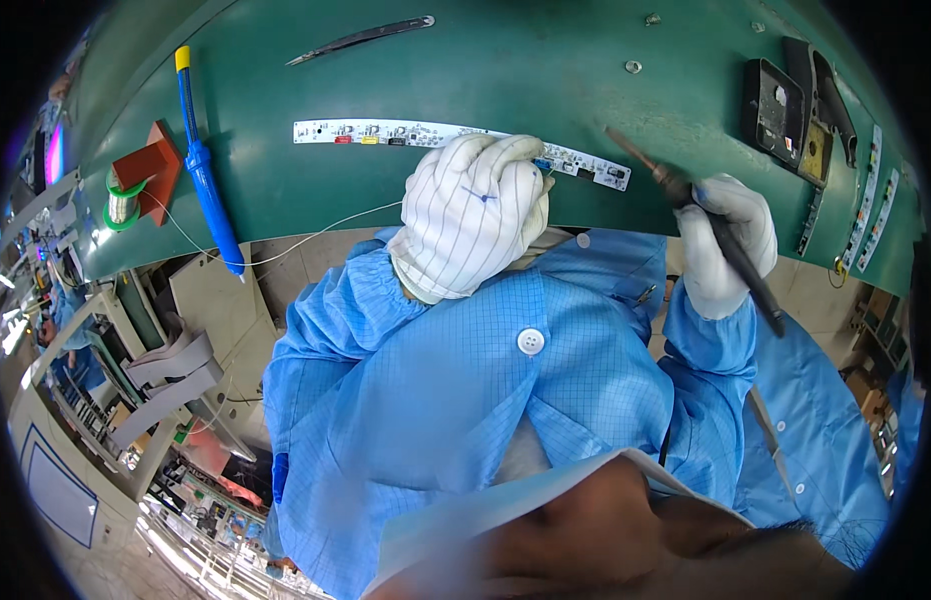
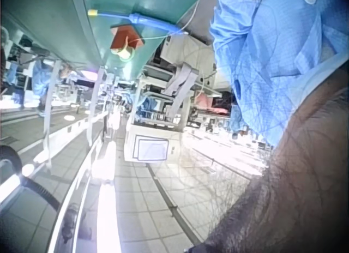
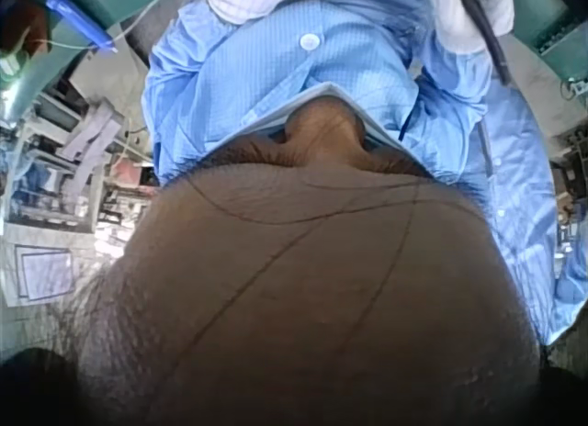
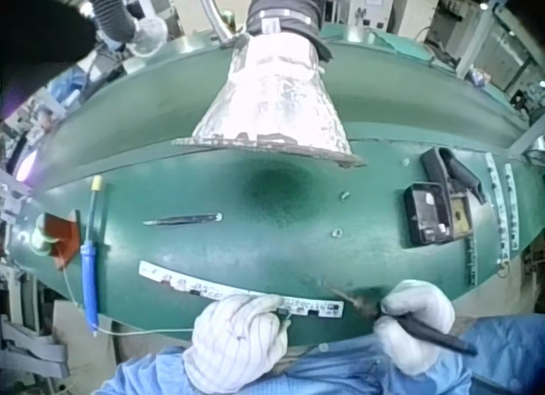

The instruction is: The person solders components onto circuit board strips using a soldering iron and a desoldering pump. The person then receives a tray of circuit board strips from a coworker and places the strips onto the workbench.

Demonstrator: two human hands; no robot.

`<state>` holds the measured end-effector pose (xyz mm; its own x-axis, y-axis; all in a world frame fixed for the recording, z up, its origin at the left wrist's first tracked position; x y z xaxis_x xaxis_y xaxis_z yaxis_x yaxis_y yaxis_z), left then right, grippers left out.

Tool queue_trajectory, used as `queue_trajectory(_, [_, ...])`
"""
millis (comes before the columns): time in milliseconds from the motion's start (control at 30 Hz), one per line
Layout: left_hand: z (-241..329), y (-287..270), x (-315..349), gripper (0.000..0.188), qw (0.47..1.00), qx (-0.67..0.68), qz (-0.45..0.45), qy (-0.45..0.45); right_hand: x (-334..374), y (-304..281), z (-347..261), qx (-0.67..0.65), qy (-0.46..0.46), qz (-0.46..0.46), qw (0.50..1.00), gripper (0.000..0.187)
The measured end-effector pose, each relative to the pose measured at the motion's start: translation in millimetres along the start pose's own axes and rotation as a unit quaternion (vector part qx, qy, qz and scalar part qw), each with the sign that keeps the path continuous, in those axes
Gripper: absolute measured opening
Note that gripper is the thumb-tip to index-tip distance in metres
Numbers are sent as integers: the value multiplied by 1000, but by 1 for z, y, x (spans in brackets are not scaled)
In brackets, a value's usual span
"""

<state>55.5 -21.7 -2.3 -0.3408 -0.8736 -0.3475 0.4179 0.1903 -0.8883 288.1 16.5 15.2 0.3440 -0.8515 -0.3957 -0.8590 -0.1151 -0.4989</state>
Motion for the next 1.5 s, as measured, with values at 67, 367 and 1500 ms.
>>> queue_trajectory(67, [0,1,-1,24,1000,-2,-1,-5,1,-4,7,-89,110,-28,990,21])
queue_trajectory(367, [0,5,-2,23,1000,-18,-4,-9,-5,0,12,-81,210,-86,971,17])
queue_trajectory(1500, [6,-1,4,22,999,-4,-31,-9,15,-22,19,-85,176,82,977,21])
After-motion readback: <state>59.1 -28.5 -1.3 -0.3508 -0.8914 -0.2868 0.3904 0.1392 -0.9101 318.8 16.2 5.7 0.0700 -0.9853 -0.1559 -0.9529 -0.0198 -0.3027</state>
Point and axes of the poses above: each hand's wrist, its own x-axis away from the middle knuckle, its own y-axis out of the palm, z = x × y, the point moved 4 cm from there along -x, towards the middle knuckle, and after that the axes turned 9 degrees about -z, right-handed, at the moved point
